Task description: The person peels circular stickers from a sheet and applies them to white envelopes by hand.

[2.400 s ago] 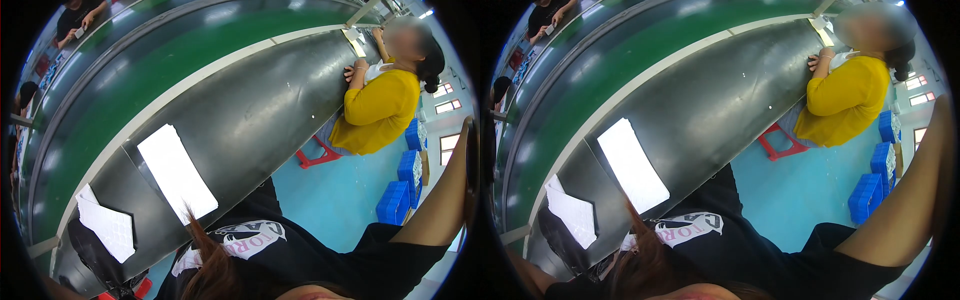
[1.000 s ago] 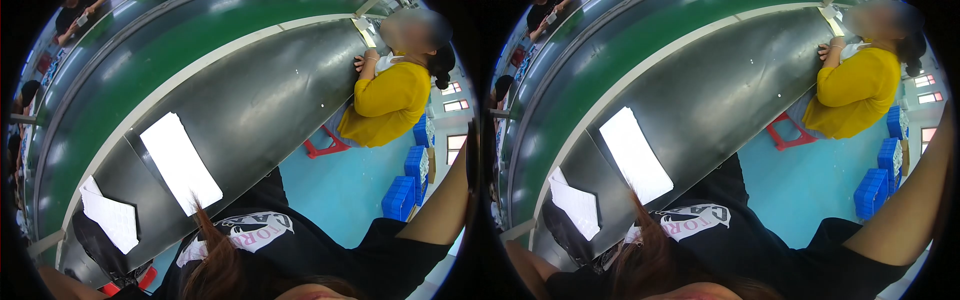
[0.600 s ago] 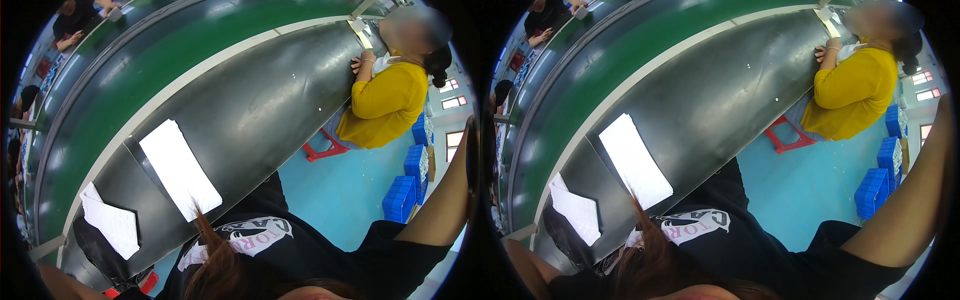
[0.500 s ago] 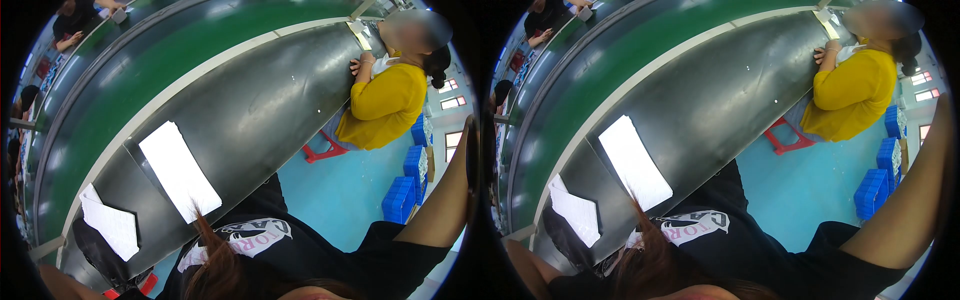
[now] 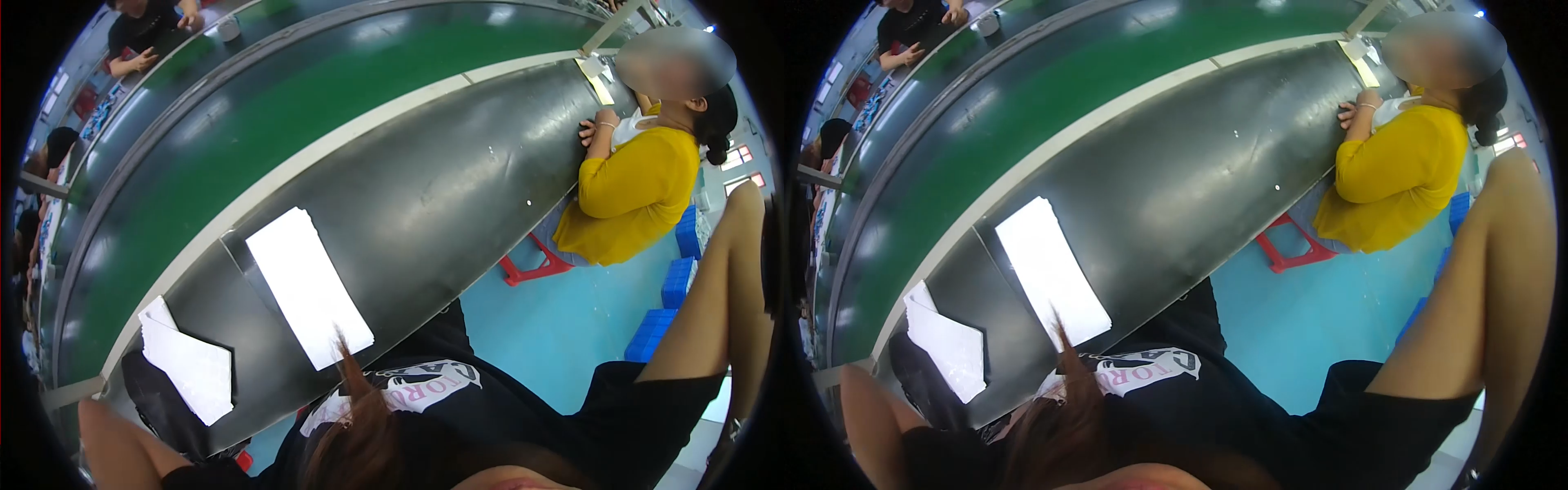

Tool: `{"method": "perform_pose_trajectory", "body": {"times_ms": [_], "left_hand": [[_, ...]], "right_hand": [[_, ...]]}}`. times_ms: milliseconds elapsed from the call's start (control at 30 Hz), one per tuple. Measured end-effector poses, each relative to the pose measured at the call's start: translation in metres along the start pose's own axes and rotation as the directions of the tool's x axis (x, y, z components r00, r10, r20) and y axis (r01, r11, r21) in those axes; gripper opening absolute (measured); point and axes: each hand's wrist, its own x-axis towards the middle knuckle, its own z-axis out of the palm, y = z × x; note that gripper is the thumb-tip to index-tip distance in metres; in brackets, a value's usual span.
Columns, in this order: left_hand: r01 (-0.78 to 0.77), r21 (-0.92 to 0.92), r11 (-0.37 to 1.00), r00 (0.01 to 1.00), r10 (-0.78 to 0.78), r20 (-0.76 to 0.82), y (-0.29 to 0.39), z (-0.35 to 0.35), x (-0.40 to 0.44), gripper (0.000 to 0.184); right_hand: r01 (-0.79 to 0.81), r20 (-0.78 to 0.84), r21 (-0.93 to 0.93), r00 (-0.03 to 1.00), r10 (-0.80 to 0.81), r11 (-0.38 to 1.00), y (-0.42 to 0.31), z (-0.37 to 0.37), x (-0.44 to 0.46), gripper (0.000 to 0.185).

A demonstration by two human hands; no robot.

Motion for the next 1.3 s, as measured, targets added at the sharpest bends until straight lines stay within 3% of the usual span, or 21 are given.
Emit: {"method": "perform_pose_trajectory", "body": {"times_ms": [100,200,267,333,367,433,500,533,567,633,667,700,767,800,867,900,933,1000,1067,1167,1300], "left_hand": [[-0.030,-0.014,0.999,0.999,0.030,-0.021,0.001,0.000,0.008,0.016],[-0.065,-0.034,0.997,0.997,0.063,-0.052,0.001,0.000,0.015,0.016],[-0.094,-0.041,0.995,0.992,0.090,-0.092,0.002,0.000,0.020,0.016],[-0.125,-0.043,0.991,0.983,0.118,-0.139,0.003,-0.002,0.025,0.016],[-0.140,-0.047,0.989,0.977,0.130,-0.169,0.003,-0.002,0.028,0.016],[-0.181,-0.053,0.982,0.951,0.161,-0.265,0.005,-0.003,0.031,0.016],[-0.218,-0.037,0.975,0.894,0.184,-0.408,0.006,-0.008,0.032,0.016],[-0.240,-0.020,0.971,0.850,0.200,-0.487,0.007,-0.011,0.029,0.016],[-0.257,0.002,0.966,0.790,0.212,-0.576,0.008,-0.018,0.026,0.016],[-0.286,0.052,0.957,0.632,0.229,-0.741,0.011,-0.032,0.012,0.017],[-0.292,0.070,0.954,0.558,0.230,-0.798,0.011,-0.038,0.004,0.017],[-0.294,0.077,0.953,0.512,0.225,-0.829,0.011,-0.042,-0.003,0.017],[-0.262,0.003,0.965,0.552,0.152,-0.820,0.002,-0.037,-0.018,0.017],[-0.213,-0.066,0.975,0.640,0.089,-0.763,-0.004,-0.030,-0.026,0.017],[0.034,-0.161,0.986,0.834,-0.117,-0.539,-0.025,-0.003,-0.044,0.029],[0.166,-0.152,0.974,0.891,-0.214,-0.401,-0.036,0.010,-0.052,0.037],[0.277,-0.114,0.954,0.913,-0.299,-0.278,-0.053,0.023,-0.066,0.032],[0.508,-0.075,0.858,0.856,-0.513,-0.060,-0.069,0.049,-0.089,0.042],[0.700,-0.089,0.709,0.714,-0.698,0.048,-0.084,0.062,-0.126,0.040],[0.845,-0.006,0.534,0.533,-0.843,0.066,-0.096,0.069,-0.167,0.039],[0.908,0.049,0.417,0.414,-0.908,0.056,-0.100,0.069,-0.203,0.037]], "right_hand": [[0.219,-0.024,-0.241,0.972,-0.232,0.945,-0.040,-0.011,0.028,0.028],[0.413,-0.021,-0.607,0.846,-0.532,0.680,-0.071,-0.019,0.049,0.029],[0.374,-0.104,-0.738,0.759,-0.643,0.561,-0.060,-0.018,0.040,0.029],[0.294,-0.357,-0.573,0.751,-0.556,0.765,-0.016,-0.002,0.007,0.040],[0.163,-0.274,-0.807,0.748,-0.604,0.568,0.012,-0.009,0.006,0.027],[0.009,-0.457,-0.818,0.597,-0.660,0.575,0.036,-0.002,-0.014,0.021],[0.033,-0.781,-0.546,0.344,-0.522,0.837,0.076,0.054,-0.039,0.017],[0.004,-0.850,-0.471,0.264,-0.455,0.882,0.096,0.075,-0.049,0.018],[-0.263,-0.833,-0.401,0.503,-0.230,0.878,0.104,0.094,-0.064,0.017],[-0.474,-0.728,-0.155,0.648,0.224,0.866,0.127,0.112,-0.076,0.019],[-0.603,-0.611,-0.096,0.663,0.431,0.792,0.139,0.121,-0.082,0.022],[-0.609,-0.658,0.110,0.547,0.517,0.785,0.152,0.143,-0.083,0.022],[-0.649,-0.612,0.333,0.403,0.680,0.684,0.172,0.177,-0.098,0.019],[-0.698,-0.590,0.316,0.385,0.709,0.642,0.181,0.191,-0.104,0.018],[-0.763,-0.547,0.281,0.371,0.750,0.582,0.197,0.215,-0.113,0.014],[-0.782,-0.529,0.265,0.371,0.763,0.564,0.205,0.228,-0.121,0.013],[-0.806,-0.515,0.246,0.362,0.777,0.539,0.212,0.240,-0.131,0.012],[-0.847,-0.493,0.240,0.313,0.812,0.473,0.219,0.262,-0.150,0.008],[-0.892,-0.461,0.181,0.294,0.837,0.413,0.222,0.279,-0.170,0.008],[-0.918,-0.400,0.144,0.288,0.870,0.370,0.218,0.290,-0.188,0.008],[-0.932,-0.369,0.153,0.254,0.894,0.328,0.218,0.286,-0.190,0.009]]}}
